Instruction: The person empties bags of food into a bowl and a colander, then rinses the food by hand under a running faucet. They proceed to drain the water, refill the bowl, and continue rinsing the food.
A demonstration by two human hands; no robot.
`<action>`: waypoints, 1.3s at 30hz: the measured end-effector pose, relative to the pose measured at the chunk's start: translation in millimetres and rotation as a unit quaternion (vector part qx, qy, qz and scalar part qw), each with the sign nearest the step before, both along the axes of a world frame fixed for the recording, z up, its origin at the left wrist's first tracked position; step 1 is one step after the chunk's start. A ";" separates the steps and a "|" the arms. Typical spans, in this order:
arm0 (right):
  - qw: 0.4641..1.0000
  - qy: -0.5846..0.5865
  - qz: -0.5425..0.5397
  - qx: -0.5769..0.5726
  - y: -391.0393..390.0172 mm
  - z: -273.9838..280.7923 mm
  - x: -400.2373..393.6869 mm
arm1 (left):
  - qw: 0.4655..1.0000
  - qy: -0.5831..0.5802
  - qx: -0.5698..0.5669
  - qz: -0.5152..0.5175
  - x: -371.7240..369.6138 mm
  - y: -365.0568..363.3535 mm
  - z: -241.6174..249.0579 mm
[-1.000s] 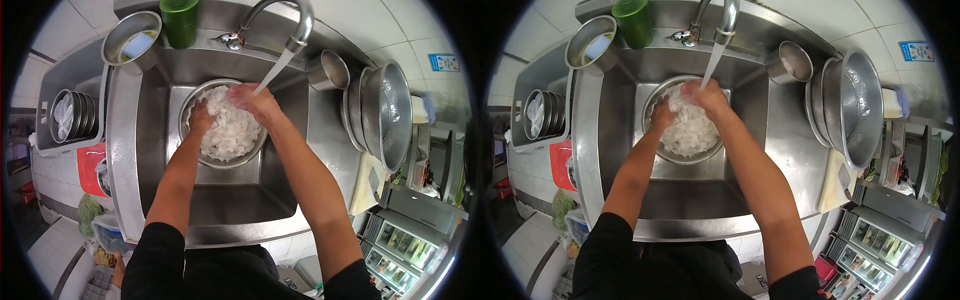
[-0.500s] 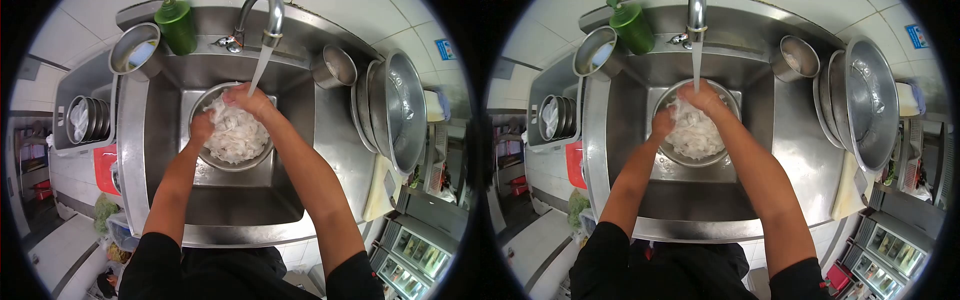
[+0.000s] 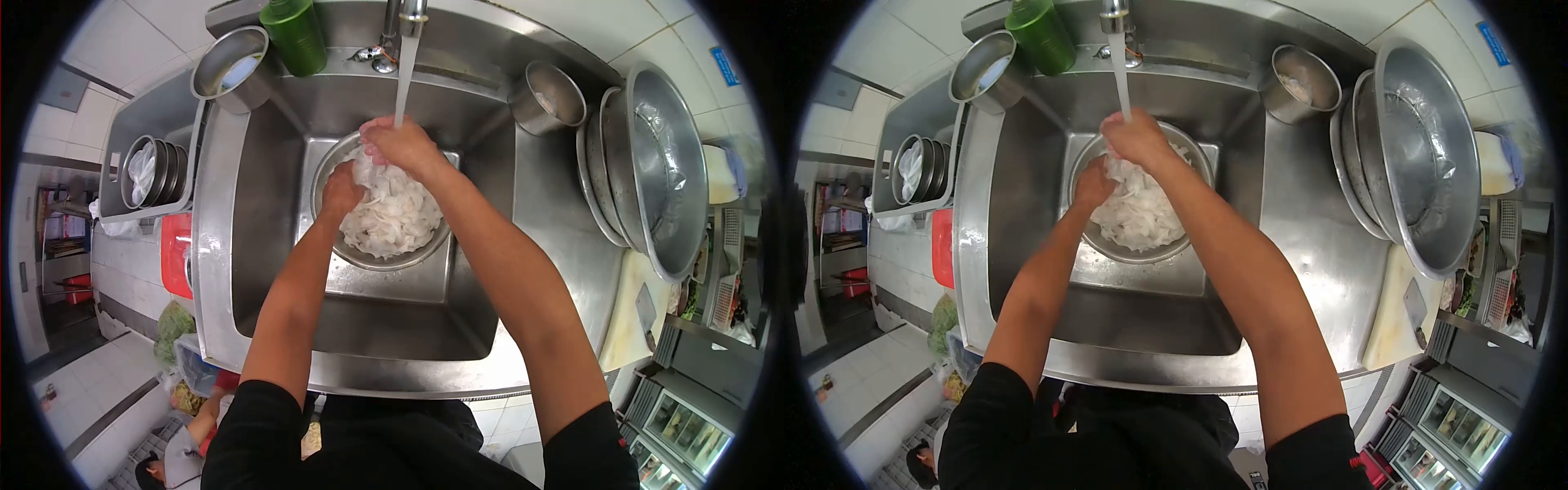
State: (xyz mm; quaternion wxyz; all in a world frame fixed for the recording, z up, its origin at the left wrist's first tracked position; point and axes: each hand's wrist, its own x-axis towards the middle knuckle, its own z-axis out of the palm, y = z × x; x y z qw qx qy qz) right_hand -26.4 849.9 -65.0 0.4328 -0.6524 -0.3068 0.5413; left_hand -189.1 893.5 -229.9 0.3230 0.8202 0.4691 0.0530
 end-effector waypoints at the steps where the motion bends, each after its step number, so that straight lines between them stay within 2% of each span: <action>1: 1.000 -0.027 0.006 0.004 -0.5 -5.7 0.2 | 0.999 0.036 0.008 -0.005 2.8 1.5 -8.0; 4: 0.999 -0.025 0.016 -0.011 -3.1 -10.1 5.4 | 0.999 0.020 0.021 0.023 15.1 3.5 -32.0; 5: 0.999 -0.029 0.016 -0.016 -2.1 -13.3 6.2 | 0.997 0.077 0.010 0.018 21.9 11.5 -39.0; 8: 0.998 -0.059 0.021 -0.019 7.7 -35.8 6.7 | 0.998 0.032 0.050 -0.033 19.5 30.7 -100.4; 9: 0.999 -0.038 0.031 -0.006 12.2 -47.3 8.4 | 0.999 0.040 -0.005 -0.029 24.9 33.0 -79.5; 11: 0.999 -0.014 0.042 0.005 14.4 -57.5 6.9 | 0.998 0.051 0.004 -0.034 20.3 48.0 -106.0; 12: 0.998 -0.040 0.042 -0.007 16.1 -55.2 6.4 | 0.997 0.060 0.022 -0.037 15.9 56.3 -113.1; 13: 0.997 -0.068 0.040 -0.016 19.8 -52.2 6.4 | 0.998 0.059 -0.002 -0.019 15.6 47.7 -63.9; 14: 0.997 -0.067 0.039 -0.014 23.1 -53.7 6.4 | 0.998 0.060 0.001 -0.019 9.9 49.2 -54.3; 16: 0.993 -0.095 0.069 -0.012 27.6 -59.0 7.4 | 0.980 -0.111 -0.164 -0.012 -0.7 58.6 -47.6; 17: 0.993 -0.096 0.069 -0.009 30.4 -60.2 9.3 | 0.955 -0.169 -0.241 0.035 -2.8 63.0 -58.6; 18: 0.975 -0.178 0.128 -0.032 31.1 -60.4 9.3 | 0.955 -0.170 -0.240 0.035 -2.2 63.7 -50.9; 19: 0.946 -0.259 0.186 -0.054 31.1 -61.2 8.4 | 0.930 -0.202 -0.305 0.027 -3.0 61.9 -43.7; 20: 0.946 -0.259 0.187 -0.052 27.0 -63.2 5.5 | 0.900 -0.233 -0.368 0.019 -5.6 59.0 -37.0; 21: 0.899 -0.376 0.225 -0.028 19.3 -71.2 3.3 | 0.862 -0.279 -0.424 0.000 -9.7 53.6 -40.9; 22: 0.835 -0.486 0.258 -0.005 14.4 -85.1 3.3 | 0.863 -0.279 -0.422 0.001 -10.9 46.5 -28.5; 23: 0.804 -0.493 0.330 -0.049 13.8 -99.5 4.9 | 0.894 -0.248 -0.372 -0.022 -10.3 38.4 -17.1; 24: 0.805 -0.491 0.329 -0.051 4.0 -109.7 3.6 | 0.921 -0.215 -0.322 -0.047 -10.2 31.7 -7.7; 26: 0.751 -0.576 0.322 -0.034 -26.3 -121.0 -2.3 | 0.905 -0.228 -0.353 -0.063 -18.9 27.2 -9.2; 29: 0.774 -0.534 0.335 -0.060 -34.3 -132.2 -2.1 | 0.931 -0.171 -0.317 -0.061 -27.4 12.9 -14.6; 32: 0.804 -0.480 0.335 -0.101 -41.8 -138.1 -8.0 | 0.987 -0.087 -0.089 -0.106 -20.6 -12.0 -5.8; 33: 0.816 -0.460 0.327 -0.124 -46.0 -139.9 -10.7 | 0.990 -0.057 -0.073 -0.104 -16.9 -19.2 3.5; 37: 0.831 -0.450 0.305 -0.122 -61.5 -155.6 -14.1 | 0.990 -0.086 0.014 -0.108 -21.0 -41.1 -22.7; 39: 0.835 -0.465 0.265 -0.124 -65.8 -166.2 -18.1 | 0.990 -0.089 0.016 -0.104 -17.9 -44.0 -31.1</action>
